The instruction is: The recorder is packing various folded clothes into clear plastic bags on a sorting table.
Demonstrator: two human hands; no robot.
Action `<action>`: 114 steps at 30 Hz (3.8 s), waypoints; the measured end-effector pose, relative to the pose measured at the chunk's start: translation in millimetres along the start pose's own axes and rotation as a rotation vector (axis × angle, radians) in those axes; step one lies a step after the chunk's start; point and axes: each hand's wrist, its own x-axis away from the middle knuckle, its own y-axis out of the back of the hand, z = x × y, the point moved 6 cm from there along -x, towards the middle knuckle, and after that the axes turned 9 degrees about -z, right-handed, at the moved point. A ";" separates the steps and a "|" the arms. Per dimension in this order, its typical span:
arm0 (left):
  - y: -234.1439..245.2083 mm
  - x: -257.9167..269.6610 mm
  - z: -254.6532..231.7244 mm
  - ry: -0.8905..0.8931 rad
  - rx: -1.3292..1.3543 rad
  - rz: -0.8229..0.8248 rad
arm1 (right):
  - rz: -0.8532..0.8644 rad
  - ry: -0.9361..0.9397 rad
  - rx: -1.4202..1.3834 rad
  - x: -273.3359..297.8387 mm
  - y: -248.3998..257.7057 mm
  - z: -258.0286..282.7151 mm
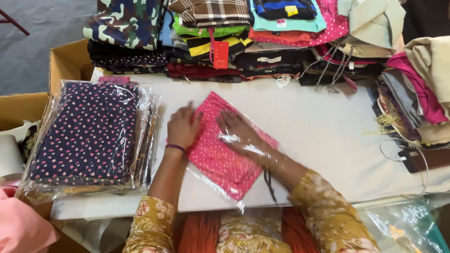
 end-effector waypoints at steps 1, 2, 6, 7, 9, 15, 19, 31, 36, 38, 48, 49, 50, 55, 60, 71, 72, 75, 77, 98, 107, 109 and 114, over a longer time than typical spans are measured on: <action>8.4 -0.3 11.7 0.222 0.065 0.087 | 0.035 0.010 0.026 9.6 8.1 8.9; 16.6 2.6 22.3 0.443 0.131 0.175 | 0.069 0.019 0.053 19.2 16.1 17.9; 2.0 -2.7 19.6 0.388 0.144 0.301 | 0.182 0.115 0.085 32.4 39.8 32.2; -2.5 -6.1 13.9 0.303 0.193 0.253 | 0.177 0.040 0.053 31.2 42.6 28.3; -3.3 -15.9 5.1 0.224 0.244 0.199 | 0.174 -0.028 0.023 27.1 44.4 23.6; 12.3 -62.4 24.0 0.226 0.176 0.099 | 0.027 -0.033 -0.041 32.9 50.2 18.0; -6.9 -68.9 41.9 0.029 -0.046 -0.074 | 0.058 -0.059 -0.012 58.9 51.6 17.3; 18.5 -35.6 16.0 0.091 -0.199 -0.220 | 0.275 -0.152 0.063 32.0 54.4 21.5; 9.6 -35.9 37.3 0.193 -0.387 -0.091 | 0.336 -0.129 0.151 64.1 48.1 7.6; 1.5 -41.7 37.3 0.193 -0.189 0.041 | 0.179 0.060 0.434 70.2 46.3 9.9; 46.1 -52.7 -24.3 -0.168 -0.200 -0.392 | 0.275 0.113 -0.354 135.4 101.8 15.0; 49.4 -39.4 -34.6 -0.194 -0.055 -0.292 | 0.041 0.054 -0.299 136.4 116.5 -5.7; 52.9 -25.9 -45.9 -0.218 0.091 -0.190 | -0.193 -0.006 -0.239 141.0 132.1 -26.7; 67.3 81.1 -71.0 -0.460 0.227 0.063 | -0.241 -0.068 -0.062 134.7 115.5 -85.0; 81.3 136.8 -81.9 -0.443 0.216 0.246 | -0.437 -0.334 -0.163 112.0 135.1 -106.2; 72.9 148.9 -112.1 -0.365 0.409 0.045 | -0.155 -0.129 -0.678 116.7 95.8 -101.5; 67.3 152.6 -107.4 -0.368 0.411 0.047 | -0.157 -0.133 -0.676 117.8 97.2 -101.7; 71.6 154.3 -91.3 -0.187 0.519 -0.048 | -0.134 -0.143 -0.806 112.4 102.1 -92.6; 90.7 147.0 -101.5 -0.183 0.585 -0.079 | -0.117 -0.186 -0.768 105.7 112.4 -79.9; 103.5 165.4 -79.5 -0.071 0.558 -0.094 | -0.178 -0.126 -0.847 126.2 89.4 -111.0; 82.6 168.4 -60.8 0.323 0.515 -0.105 | 0.026 -0.420 -1.120 131.7 48.1 -120.1; 87.0 163.0 -66.5 0.301 0.527 -0.149 | 0.012 -0.434 -1.059 133.1 47.8 -118.2; 86.8 159.9 -66.7 0.367 0.542 -0.198 | -0.046 -0.367 -0.945 121.1 73.1 -96.2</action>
